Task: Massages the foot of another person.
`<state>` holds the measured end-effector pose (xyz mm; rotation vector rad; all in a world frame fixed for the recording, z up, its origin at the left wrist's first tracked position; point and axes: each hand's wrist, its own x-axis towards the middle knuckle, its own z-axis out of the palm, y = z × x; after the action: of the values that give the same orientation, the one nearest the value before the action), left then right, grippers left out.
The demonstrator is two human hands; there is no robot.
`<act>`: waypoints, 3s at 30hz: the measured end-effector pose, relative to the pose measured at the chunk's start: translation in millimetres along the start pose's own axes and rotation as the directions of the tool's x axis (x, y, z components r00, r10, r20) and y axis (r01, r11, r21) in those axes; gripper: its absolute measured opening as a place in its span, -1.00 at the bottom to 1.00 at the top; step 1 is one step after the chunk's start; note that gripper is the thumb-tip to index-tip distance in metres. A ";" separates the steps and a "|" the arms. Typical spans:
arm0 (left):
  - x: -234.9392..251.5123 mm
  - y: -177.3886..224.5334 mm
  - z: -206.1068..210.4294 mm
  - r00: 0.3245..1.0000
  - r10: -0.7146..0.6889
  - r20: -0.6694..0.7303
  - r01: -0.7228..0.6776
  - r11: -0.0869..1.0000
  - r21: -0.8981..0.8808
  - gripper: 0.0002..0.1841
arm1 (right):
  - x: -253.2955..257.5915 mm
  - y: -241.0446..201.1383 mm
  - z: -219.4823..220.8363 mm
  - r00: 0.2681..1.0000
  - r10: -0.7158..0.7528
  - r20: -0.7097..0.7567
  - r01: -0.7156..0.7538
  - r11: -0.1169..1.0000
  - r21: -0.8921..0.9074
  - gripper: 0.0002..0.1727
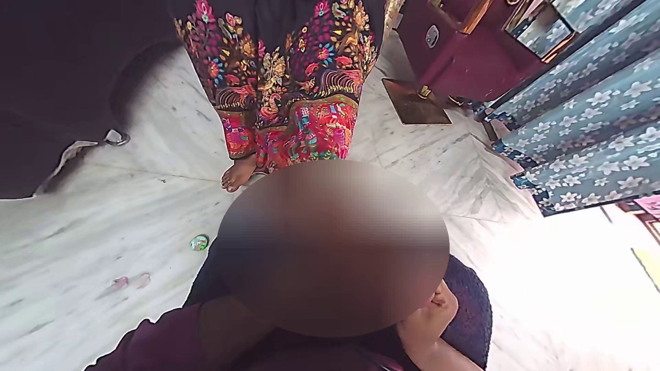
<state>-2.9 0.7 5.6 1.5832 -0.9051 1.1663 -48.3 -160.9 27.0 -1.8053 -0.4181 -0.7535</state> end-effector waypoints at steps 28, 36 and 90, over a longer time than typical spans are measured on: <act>0.0 -0.8 -0.2 1.000 0.007 0.000 -0.007 0.999 -0.036 -0.83 | 1.0 -3.9 -0.1 1.000 -0.031 0.002 0.031 0.999 0.015 -0.95; -0.1 1.5 -0.2 1.000 -0.012 -0.005 0.011 0.999 -0.038 -0.84 | -1.7 -3.5 3.7 0.997 -0.079 -0.016 0.078 0.996 -0.037 -0.86; -4.4 0.4 1.0 0.999 -0.018 -0.034 0.017 1.000 -0.023 -0.72 | 6.3 -2.2 0.2 0.999 -0.046 0.019 0.046 0.999 -0.001 -0.94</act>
<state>-4.2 -0.2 1.3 1.5456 -0.8777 1.1635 -44.9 -160.4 32.8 -1.8104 -0.4728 -0.7687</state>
